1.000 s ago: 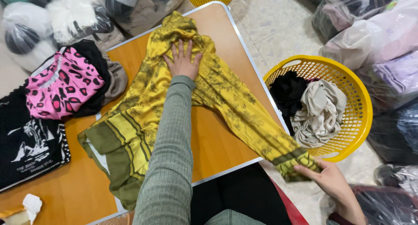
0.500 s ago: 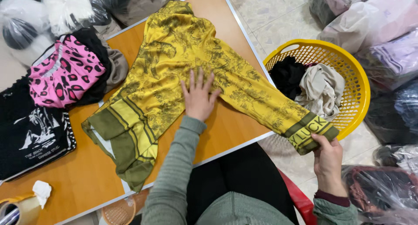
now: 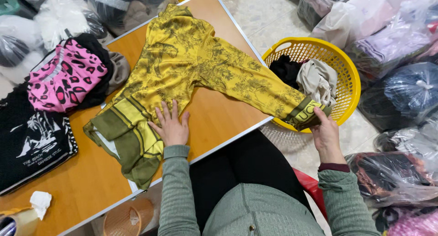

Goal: The person folds a yellow patterned long-sleeve shirt on a wooden table. They smooth the fabric, align the sleeves, and fold the garment into a compact rectangle. The shirt remains on the table at the end of the clip.

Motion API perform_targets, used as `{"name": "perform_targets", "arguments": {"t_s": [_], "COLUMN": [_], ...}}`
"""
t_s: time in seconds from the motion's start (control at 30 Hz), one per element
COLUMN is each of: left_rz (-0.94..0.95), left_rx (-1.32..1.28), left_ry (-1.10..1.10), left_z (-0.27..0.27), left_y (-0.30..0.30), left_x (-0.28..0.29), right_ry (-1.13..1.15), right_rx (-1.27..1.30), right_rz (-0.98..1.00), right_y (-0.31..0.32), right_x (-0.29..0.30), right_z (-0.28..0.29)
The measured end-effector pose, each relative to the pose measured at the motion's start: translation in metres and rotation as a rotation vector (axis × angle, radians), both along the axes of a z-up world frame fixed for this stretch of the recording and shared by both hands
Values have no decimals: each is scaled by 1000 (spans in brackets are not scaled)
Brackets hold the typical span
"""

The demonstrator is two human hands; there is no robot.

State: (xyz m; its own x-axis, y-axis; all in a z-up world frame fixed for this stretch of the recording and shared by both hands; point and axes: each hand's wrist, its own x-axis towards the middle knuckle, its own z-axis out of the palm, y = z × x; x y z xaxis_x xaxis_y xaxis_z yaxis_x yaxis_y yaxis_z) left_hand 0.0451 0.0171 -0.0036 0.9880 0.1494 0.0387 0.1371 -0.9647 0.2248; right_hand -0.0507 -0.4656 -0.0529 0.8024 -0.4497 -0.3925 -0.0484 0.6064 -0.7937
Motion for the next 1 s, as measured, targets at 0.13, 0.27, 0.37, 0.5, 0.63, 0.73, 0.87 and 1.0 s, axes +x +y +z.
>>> {"name": "perform_targets", "arguments": {"t_s": [0.13, 0.27, 0.37, 0.5, 0.63, 0.73, 0.87, 1.0], "left_rz": [-32, -9, 44, 115, 69, 43, 38, 40], "left_rx": [25, 52, 52, 19, -37, -46, -28, -29], "left_ry": [-15, -54, -105, -173, -207, -219, -241, -283], "left_z": [-7, -8, -11, -16, -21, -21, -20, -17], "left_y": [20, 22, 16, 17, 18, 22, 19, 19], "left_x": [-10, -10, -15, -22, -23, -22, -23, -26], "right_ry": [-93, -90, -117, -159, -243, -200, 33, 106], "right_rx": [-60, -49, -49, -140, -178, -48, 274, 302], "right_rz": [-23, -23, -24, -31, -61, -23, 133, 123], "right_y": [9, 16, 14, 12, 4, 3, 4, 15], "right_x": [-1, -2, -5, -4, -2, 0, 3, -6], "right_z": [19, 26, 23, 22, 19, 8, -15, -32]}}
